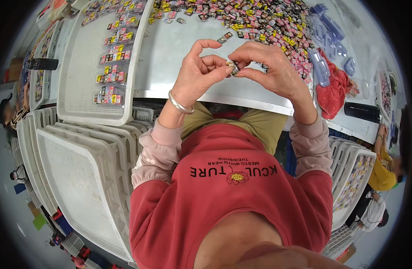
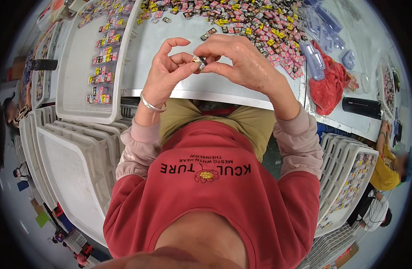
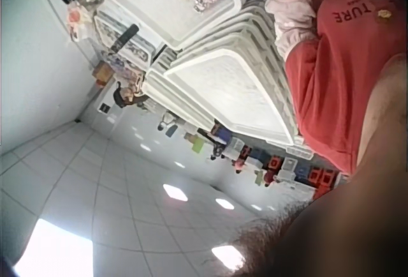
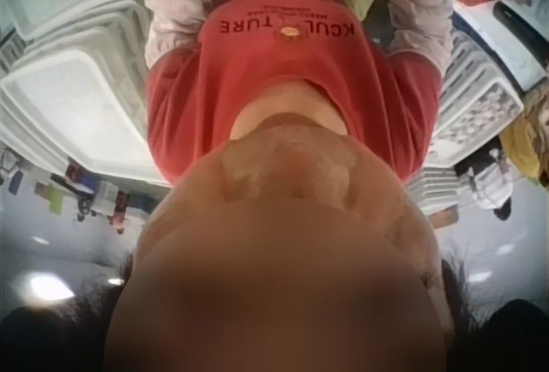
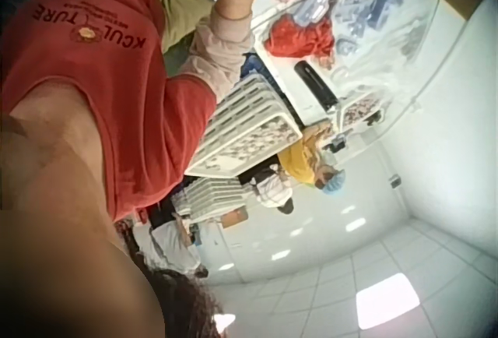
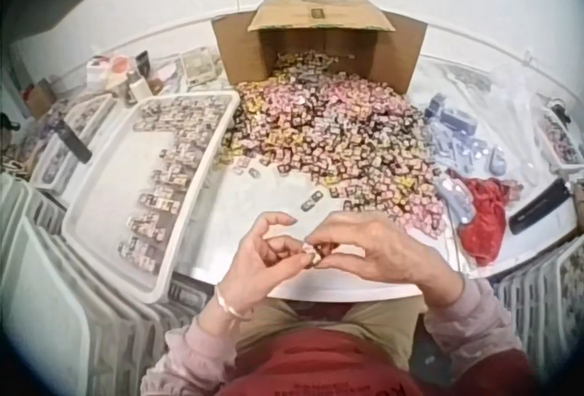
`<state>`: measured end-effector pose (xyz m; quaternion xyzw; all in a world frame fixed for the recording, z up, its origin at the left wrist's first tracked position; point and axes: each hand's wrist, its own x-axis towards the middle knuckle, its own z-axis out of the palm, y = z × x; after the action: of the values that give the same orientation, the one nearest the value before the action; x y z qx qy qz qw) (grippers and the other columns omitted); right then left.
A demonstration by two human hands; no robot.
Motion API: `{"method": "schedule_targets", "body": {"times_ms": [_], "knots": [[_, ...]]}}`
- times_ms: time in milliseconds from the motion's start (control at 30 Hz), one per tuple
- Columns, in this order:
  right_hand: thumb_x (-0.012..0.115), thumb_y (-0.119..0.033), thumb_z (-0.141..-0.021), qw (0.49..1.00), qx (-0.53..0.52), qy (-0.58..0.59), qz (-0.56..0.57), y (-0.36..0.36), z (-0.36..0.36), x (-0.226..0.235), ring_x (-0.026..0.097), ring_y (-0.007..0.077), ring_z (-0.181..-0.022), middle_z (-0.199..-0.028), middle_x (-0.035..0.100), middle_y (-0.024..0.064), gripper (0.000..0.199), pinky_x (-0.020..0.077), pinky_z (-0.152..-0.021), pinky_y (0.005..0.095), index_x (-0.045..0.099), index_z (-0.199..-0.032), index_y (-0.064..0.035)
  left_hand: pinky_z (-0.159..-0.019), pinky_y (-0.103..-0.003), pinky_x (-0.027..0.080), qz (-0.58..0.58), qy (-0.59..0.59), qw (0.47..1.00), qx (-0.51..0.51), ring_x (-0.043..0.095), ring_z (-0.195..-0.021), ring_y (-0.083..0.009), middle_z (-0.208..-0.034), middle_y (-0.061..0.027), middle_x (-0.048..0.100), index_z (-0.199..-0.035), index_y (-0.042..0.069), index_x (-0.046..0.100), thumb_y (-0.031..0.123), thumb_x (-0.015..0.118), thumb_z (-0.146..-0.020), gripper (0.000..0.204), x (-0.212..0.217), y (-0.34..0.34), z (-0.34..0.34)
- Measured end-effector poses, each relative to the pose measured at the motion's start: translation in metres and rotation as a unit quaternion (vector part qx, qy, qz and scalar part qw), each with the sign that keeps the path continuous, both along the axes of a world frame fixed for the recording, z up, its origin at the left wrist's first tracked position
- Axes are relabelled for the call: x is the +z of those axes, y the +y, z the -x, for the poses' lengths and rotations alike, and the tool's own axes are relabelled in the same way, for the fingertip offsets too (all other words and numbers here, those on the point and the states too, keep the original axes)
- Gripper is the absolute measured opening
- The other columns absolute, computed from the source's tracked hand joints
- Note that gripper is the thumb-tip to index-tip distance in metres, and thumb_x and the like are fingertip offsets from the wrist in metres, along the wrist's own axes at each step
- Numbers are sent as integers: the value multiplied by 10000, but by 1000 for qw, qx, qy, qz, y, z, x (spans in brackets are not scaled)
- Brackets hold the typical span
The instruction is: Arrange small colorful toy components into organized rows on a tray.
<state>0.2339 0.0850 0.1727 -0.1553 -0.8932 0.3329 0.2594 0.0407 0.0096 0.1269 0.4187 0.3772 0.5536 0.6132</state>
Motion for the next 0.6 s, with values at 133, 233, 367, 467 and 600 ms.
{"method": "schedule_targets", "body": {"times_ms": [133, 233, 367, 467, 600], "knots": [[715, -6, -724, 999, 13, -35, 32, 3, -4, 1, 624, 187, -771, -903, 627, 80, 271, 498, -694, 297, 631, -981, 8, -770, -277, 512, 10, 6, 1000, -27, 639, -810, -161, -897, -108, 667, -1242, 21, 409, 38, 697, -833, 501, 0, 1, 3], [713, -14, -716, 993, 16, -45, 110, 8, -6, -4, 636, 171, -734, -875, 632, 77, 285, 501, -686, 288, 629, -989, 1, -735, -268, 520, 40, -20, 998, -41, 651, -780, -148, -854, -105, 674, -1220, 11, 403, 51, 718, -816, 514, -8, 7, 2], [684, -60, -728, 995, -3, -50, 92, 9, -5, -15, 665, 191, -664, -784, 647, 91, 199, 521, -655, 295, 635, -911, -1, -741, -282, 528, 79, -50, 994, -48, 648, -766, -162, -874, -112, 681, -1217, 14, 416, 60, 698, -836, 476, -21, 12, 1], [689, -70, -725, 996, -36, -58, 54, 9, -2, -20, 674, 197, -664, -785, 656, 93, 175, 519, -643, 297, 637, -873, 8, -717, -278, 538, 96, -68, 993, -24, 664, -737, -165, -855, -119, 689, -1194, 5, 420, 71, 709, -827, 471, -28, 14, -1], [714, -68, -709, 995, -77, -64, -9, 7, 4, -24, 665, 194, -678, -804, 653, 103, 204, 506, -637, 304, 639, -884, 5, -697, -287, 555, 119, -86, 989, 26, 670, -730, -175, -853, -120, 688, -1175, 2, 435, 59, 697, -830, 437, -34, 18, -5]]}}
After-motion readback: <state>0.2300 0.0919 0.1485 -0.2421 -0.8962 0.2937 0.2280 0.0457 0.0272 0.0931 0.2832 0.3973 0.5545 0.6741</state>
